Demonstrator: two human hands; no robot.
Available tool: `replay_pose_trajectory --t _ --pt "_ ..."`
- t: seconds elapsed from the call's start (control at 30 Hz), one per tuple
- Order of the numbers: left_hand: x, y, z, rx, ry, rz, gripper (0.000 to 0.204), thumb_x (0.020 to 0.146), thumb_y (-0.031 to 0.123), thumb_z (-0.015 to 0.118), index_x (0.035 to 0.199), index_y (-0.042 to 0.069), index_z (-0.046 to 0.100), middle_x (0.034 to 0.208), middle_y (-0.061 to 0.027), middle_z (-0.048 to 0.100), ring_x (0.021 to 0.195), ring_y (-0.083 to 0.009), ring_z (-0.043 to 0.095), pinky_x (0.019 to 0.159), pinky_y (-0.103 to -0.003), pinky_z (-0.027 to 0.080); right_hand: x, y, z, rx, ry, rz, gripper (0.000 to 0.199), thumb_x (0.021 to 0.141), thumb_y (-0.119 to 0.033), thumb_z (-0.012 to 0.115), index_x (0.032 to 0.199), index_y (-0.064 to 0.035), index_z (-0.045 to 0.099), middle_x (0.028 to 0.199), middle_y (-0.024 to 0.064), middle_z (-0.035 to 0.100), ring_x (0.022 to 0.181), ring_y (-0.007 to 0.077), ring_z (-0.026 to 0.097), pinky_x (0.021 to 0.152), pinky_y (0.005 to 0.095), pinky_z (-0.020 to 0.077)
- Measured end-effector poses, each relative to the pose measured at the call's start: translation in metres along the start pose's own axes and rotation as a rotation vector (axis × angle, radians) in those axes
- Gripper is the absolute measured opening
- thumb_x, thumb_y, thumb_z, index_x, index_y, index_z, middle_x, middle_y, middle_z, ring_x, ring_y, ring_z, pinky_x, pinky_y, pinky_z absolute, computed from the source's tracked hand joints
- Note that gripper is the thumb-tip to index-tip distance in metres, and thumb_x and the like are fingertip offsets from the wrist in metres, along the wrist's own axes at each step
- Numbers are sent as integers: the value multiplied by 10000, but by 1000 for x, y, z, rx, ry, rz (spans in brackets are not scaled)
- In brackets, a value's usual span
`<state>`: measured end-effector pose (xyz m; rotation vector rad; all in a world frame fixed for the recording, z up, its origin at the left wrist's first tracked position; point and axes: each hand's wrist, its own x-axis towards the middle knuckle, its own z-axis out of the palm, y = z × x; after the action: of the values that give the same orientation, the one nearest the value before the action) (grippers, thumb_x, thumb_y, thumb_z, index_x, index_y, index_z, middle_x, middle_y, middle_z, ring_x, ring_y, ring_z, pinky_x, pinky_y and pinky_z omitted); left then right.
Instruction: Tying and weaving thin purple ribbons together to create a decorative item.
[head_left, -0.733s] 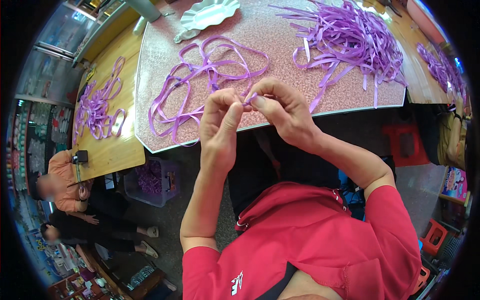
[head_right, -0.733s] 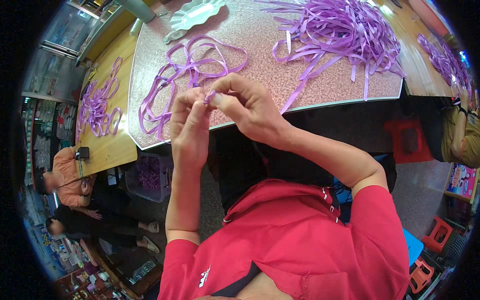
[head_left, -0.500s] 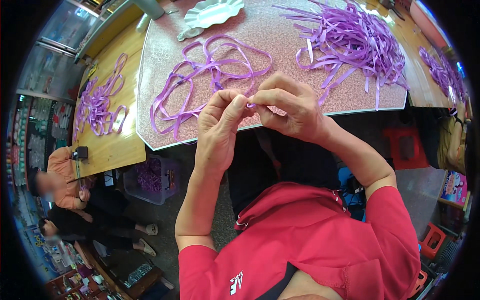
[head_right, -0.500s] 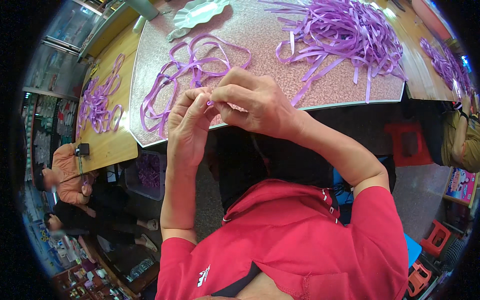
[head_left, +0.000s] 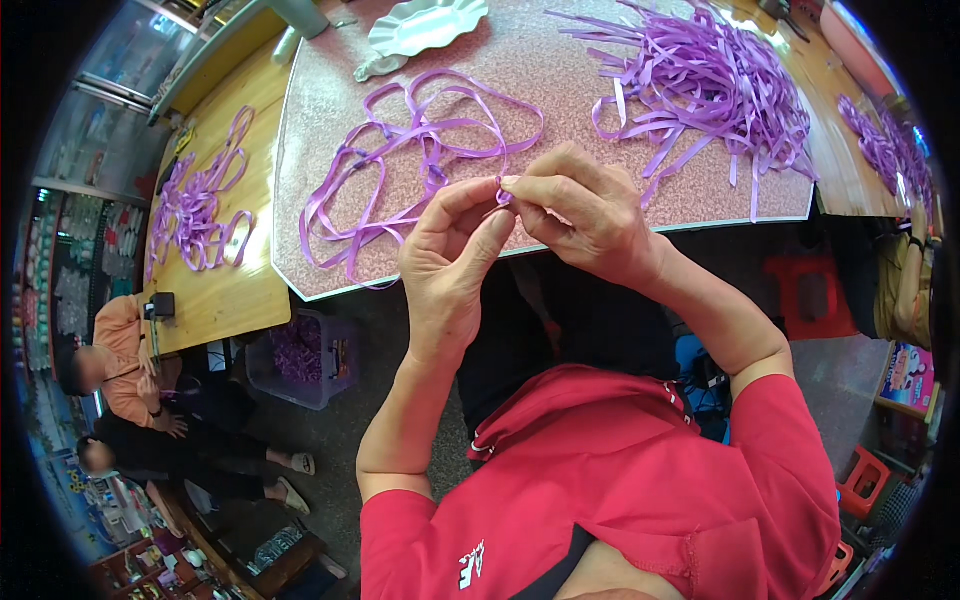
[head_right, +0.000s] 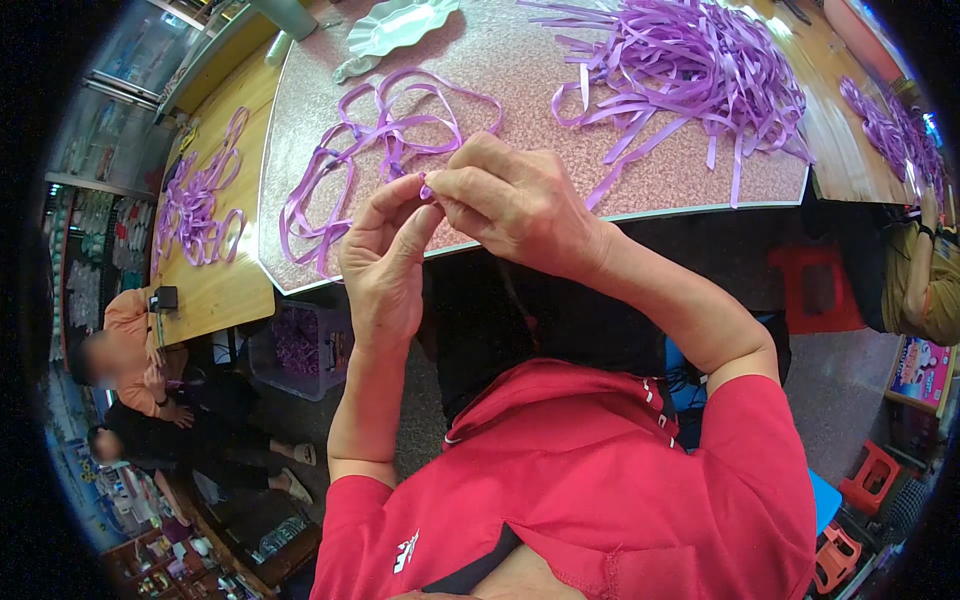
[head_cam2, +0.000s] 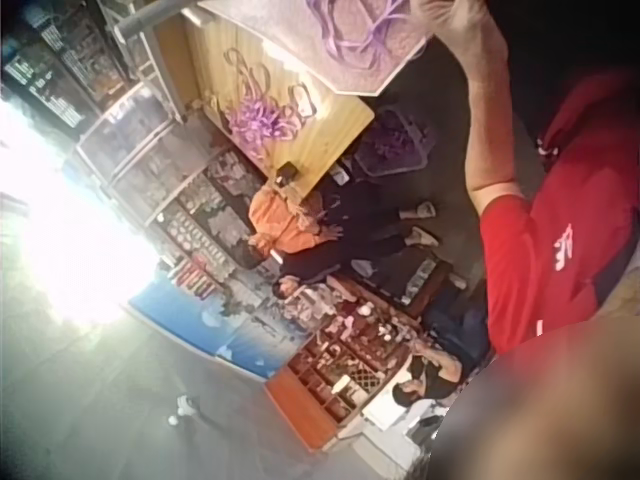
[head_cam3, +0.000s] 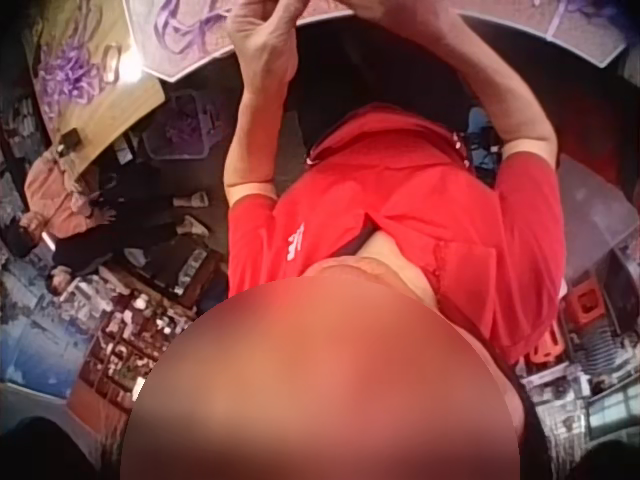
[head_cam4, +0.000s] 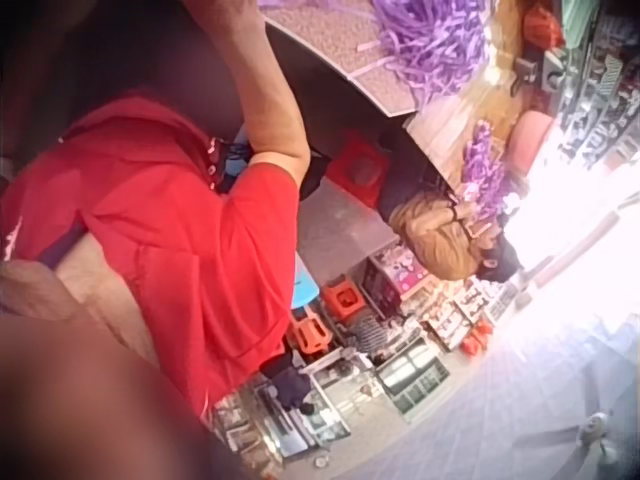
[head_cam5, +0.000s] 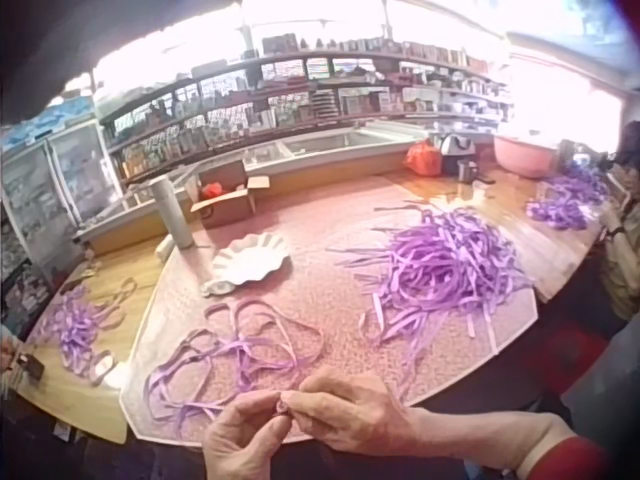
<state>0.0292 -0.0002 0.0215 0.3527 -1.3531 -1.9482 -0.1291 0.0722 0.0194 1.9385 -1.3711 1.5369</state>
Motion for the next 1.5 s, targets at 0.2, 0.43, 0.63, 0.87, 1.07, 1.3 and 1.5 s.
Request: replay_pose_trajectory --t 0.2,0.43,0.63,0.87,1.07,1.3,1.5 --pt "1 -17 -1 -129 64 57 223 942 -5 622 1160 -11 574 1093 -81 628 997 -129 616 907 -270 503 -2 -5 3 11 -15 44 280 736 53 751 997 -28 686 811 83 624 657 203 637 529 305 506" --pt "4 -21 6 -177 59 125 142 985 41 576 1121 3 565 1063 -63 612 972 -115 600 901 -265 496 6 -17 -2 178 -28 315 132 796 47 721 904 -13 673 820 63 619 660 120 616 531 245 472" --pt "4 -22 -3 -58 -40 89 137 1001 99 576 1110 18 557 1027 -26 590 965 -91 573 875 -243 459 11 -20 -7 373 -51 580 68 838 -12 690 898 17 674 815 44 609 693 87 599 609 226 481" --pt "3 -23 -7 44 -7 48 159 1013 142 564 1105 13 554 1030 -37 590 957 -106 579 876 -252 460 20 -25 -14 717 -137 962 73 926 -101 640 919 -30 657 832 -42 596 686 11 478 565 183 372" --pt "1 -23 4 -126 -34 79 181 1040 162 502 1133 14 550 1031 -75 631 965 -155 613 909 -329 494 13 -18 -11 791 -92 1006 122 939 -141 651 965 -22 656 852 -33 612 743 23 515 620 186 397" --pt "-1 -24 3 63 -39 73 169 1041 175 500 1098 23 547 1004 -90 639 936 -181 626 887 -360 505 4 -15 -5 754 -50 941 166 943 -188 662 994 -30 657 824 -34 607 695 15 500 580 182 380" --pt "-3 -17 1 -147 -55 -68 109 1017 126 534 1082 41 555 1030 -114 661 941 -196 638 888 -360 503 2 -13 -11 1024 -42 1056 180 937 -157 656 1008 8 663 852 10 652 757 64 608 680 222 496"
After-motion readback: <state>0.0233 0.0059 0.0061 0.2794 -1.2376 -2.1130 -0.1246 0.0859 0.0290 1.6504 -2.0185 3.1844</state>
